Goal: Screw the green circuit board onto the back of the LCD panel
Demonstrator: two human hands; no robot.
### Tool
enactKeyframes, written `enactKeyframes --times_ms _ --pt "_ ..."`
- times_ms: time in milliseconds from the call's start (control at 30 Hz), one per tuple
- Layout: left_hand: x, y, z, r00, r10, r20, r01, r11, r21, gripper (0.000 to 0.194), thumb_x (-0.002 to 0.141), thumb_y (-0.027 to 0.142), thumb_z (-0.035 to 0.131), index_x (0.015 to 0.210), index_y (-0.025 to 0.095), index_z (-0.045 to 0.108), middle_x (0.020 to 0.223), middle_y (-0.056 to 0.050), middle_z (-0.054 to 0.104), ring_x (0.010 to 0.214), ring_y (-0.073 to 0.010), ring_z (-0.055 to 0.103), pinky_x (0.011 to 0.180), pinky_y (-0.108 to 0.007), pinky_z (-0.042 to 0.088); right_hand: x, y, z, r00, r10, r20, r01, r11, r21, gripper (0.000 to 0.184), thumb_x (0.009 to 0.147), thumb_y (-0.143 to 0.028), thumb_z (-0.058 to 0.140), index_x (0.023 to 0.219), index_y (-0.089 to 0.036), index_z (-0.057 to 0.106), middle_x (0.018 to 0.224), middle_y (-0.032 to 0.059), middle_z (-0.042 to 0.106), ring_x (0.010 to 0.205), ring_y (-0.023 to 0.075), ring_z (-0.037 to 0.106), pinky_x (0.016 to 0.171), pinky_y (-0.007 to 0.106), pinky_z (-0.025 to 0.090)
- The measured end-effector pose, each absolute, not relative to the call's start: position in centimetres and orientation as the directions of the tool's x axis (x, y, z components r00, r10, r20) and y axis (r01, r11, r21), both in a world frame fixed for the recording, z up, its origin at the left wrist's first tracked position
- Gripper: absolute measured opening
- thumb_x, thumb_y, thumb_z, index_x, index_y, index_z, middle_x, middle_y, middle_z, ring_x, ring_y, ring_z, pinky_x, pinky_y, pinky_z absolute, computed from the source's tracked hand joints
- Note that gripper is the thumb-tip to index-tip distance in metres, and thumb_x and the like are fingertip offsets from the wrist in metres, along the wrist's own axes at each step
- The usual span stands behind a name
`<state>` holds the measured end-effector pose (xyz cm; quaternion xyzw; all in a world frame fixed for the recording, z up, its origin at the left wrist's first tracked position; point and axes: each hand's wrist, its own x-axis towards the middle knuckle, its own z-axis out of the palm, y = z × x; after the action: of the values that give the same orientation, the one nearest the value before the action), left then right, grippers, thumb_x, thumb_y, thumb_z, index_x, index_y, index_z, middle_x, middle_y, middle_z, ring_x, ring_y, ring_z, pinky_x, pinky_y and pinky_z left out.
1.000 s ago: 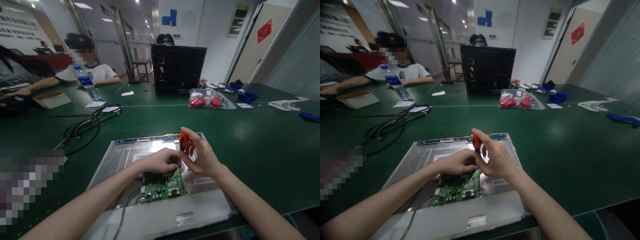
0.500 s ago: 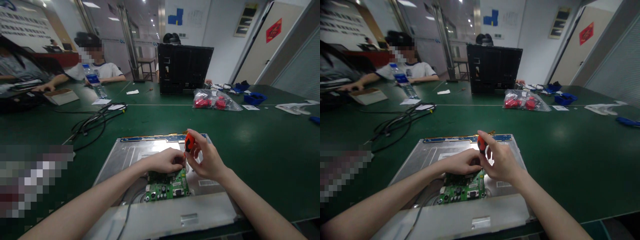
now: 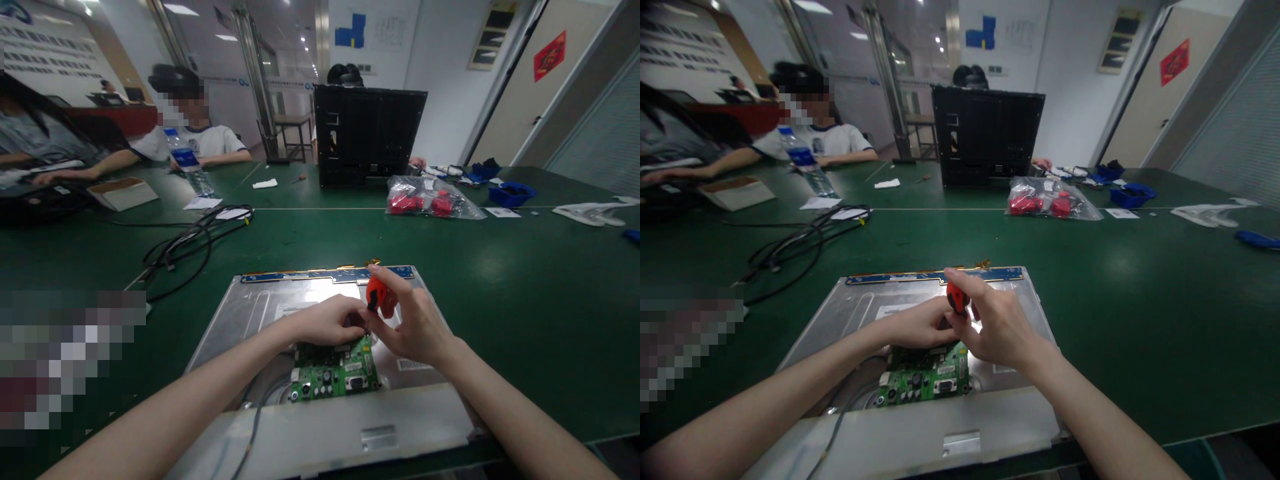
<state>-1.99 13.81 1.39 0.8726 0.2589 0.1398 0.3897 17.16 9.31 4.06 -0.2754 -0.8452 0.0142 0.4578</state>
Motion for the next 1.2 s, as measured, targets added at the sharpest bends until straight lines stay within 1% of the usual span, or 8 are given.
enactKeyframes --times_ms 67,200,300,467,633,833,1000,1200 --pt "-2.0 13.7 1.4 0.820 0.570 0.046 0.344 -0.556 0.756 0.007 0.081 0.015 0.059 0.087 0.015 0.063 0.077 -0.001 0.061 0.070 -0.0168 0.056 0.064 -0.025 0.044 17.2 9.3 4.2 -0.430 0.486 0.761 0.449 0.846 -0.287 0.064 0.092 -0.017 0.054 0.150 -0.024 0.027 0.087 0.0012 0.064 0.055 0.0110 0.053 0.048 0.024 0.046" --pt "-1.9 13.6 1.6 0.831 0.554 0.043 0.327 -0.550 0.769 0.007 0.083 0.016 0.059 0.089 0.016 0.062 0.082 -0.002 0.064 0.077 -0.0189 0.058 0.071 -0.028 0.047 17.5 9.5 4.1 -0.425 0.524 0.738 0.433 0.834 -0.342 0.066 0.091 -0.017 0.053 0.151 -0.023 0.026 0.082 -0.0001 0.062 0.055 0.0121 0.055 0.047 0.025 0.045" --pt "-1.9 13.7 1.9 0.830 0.557 0.020 0.347 -0.545 0.763 0.003 0.083 0.016 0.060 0.085 0.016 0.062 0.082 -0.002 0.063 0.076 -0.0188 0.058 0.072 -0.028 0.046 17.7 9.7 4.0 -0.405 0.549 0.731 0.431 0.820 -0.377 0.066 0.090 -0.016 0.051 0.151 -0.023 0.027 0.080 -0.0009 0.061 0.054 0.0121 0.057 0.047 0.025 0.046" --pt "-1.9 13.8 1.9 0.828 0.560 0.007 0.345 -0.520 0.782 0.005 0.082 0.017 0.061 0.087 0.017 0.062 0.083 -0.002 0.064 0.077 -0.0192 0.058 0.073 -0.029 0.045 17.7 9.9 4.0 -0.384 0.541 0.748 0.447 0.818 -0.362 0.063 0.091 -0.017 0.052 0.149 -0.022 0.029 0.074 -0.0034 0.058 0.052 0.0115 0.055 0.046 0.024 0.045" --pt "-1.8 13.8 1.9 0.835 0.550 0.019 0.319 -0.511 0.798 0.005 0.084 0.019 0.058 0.086 0.017 0.062 0.082 -0.002 0.065 0.075 -0.0184 0.058 0.070 -0.027 0.045 17.8 10.0 3.9 -0.374 0.524 0.765 0.459 0.822 -0.339 0.060 0.092 -0.019 0.053 0.147 -0.023 0.029 0.077 -0.0036 0.057 0.053 0.0100 0.053 0.046 0.022 0.043" --pt "-1.9 13.8 2.2 0.838 0.546 0.006 0.344 -0.536 0.771 0.007 0.085 0.019 0.058 0.088 0.017 0.064 0.084 -0.003 0.066 0.077 -0.0192 0.060 0.071 -0.028 0.046 18.0 10.3 3.6 -0.365 0.579 0.729 0.467 0.791 -0.395 0.065 0.092 -0.022 0.055 0.149 -0.024 0.025 0.074 -0.0047 0.056 0.052 0.0114 0.055 0.046 0.024 0.045" --pt "-1.8 13.9 2.0 0.843 0.537 0.013 0.336 -0.546 0.767 0.007 0.085 0.020 0.057 0.086 0.017 0.064 0.082 -0.002 0.066 0.076 -0.0186 0.059 0.071 -0.027 0.046 18.0 10.4 3.6 -0.364 0.607 0.706 0.420 0.784 -0.458 0.068 0.089 -0.016 0.052 0.151 -0.024 0.024 0.078 -0.0026 0.060 0.054 0.0123 0.058 0.050 0.026 0.049" --pt "-1.9 14.1 1.7 0.845 0.535 0.006 0.349 -0.559 0.752 0.009 0.085 0.019 0.058 0.088 0.017 0.066 0.085 -0.003 0.068 0.079 -0.0196 0.061 0.074 -0.029 0.047 17.8 10.4 3.6 -0.341 0.613 0.712 0.442 0.774 -0.454 0.069 0.089 -0.015 0.053 0.150 -0.026 0.024 0.085 -0.0014 0.061 0.056 0.0113 0.058 0.049 0.024 0.048"
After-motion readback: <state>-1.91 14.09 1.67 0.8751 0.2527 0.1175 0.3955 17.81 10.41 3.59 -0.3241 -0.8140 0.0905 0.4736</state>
